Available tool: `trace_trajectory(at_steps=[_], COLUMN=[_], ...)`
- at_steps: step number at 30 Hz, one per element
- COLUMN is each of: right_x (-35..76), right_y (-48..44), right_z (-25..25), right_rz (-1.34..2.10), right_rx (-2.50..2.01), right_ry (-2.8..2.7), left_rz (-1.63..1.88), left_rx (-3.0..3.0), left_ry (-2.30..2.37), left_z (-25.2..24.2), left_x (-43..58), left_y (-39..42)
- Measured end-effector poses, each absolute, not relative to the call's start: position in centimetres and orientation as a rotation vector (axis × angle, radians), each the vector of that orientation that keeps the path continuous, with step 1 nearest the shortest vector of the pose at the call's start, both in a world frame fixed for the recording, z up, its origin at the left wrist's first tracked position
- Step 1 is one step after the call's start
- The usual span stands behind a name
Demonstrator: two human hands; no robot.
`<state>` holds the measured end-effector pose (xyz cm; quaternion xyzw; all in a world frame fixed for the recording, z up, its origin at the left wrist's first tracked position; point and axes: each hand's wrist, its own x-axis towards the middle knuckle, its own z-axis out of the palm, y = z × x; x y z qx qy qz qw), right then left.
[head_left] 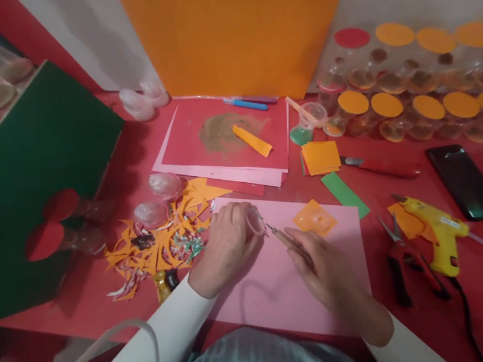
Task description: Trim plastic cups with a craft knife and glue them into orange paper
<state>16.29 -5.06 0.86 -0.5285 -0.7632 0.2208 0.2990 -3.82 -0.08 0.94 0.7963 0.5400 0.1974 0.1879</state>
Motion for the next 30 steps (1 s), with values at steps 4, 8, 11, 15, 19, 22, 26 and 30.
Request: trace_trajectory(at_steps=[4,8,11,15,19,22,26,30], right_x=[16.5,16.4,16.22,16.03,15.9,15.8,15.71,15.74], right_y=[-5.36,-5.36,-5.18,-5.04,-4.98,-4.84,-4.57,-4.41], right_z=[0.54,0.2,0.16,0.37,0.44,0.34,0.44,0.81], right_rz=[0.514,0.515,0.523,0.493,0.486,0.501,0.499,0.527], right_rx=[-1.394,-1.383,-1.411,-1.416,-1.398,-1.397,-1.411,-1.407], right_ry=[-2.072,-2.085,-2.11,-2.118,-2.109,-2.095,-2.097,-2.098], left_rz=[0.54,0.525,0.546,0.566,0.578,0.579,0.57,0.563], left_rx=[2.269,2.351,2.41,2.461,2.456,2.462,2.456,2.443], left_ry=[1.524,1.523,1.529,1.527,1.527,1.541,1.544,1.533], left_z=[1.13,0.92,0.57,0.32,0.28,0.28,0.35,0.42], left_x=[-3.73,-3.72,-3.7,-3.68,-3.65,-3.6,-3.55,-3.57], left_y=[0.04,0.15,0.17,0.22,0.3,0.33,0.35,0.37])
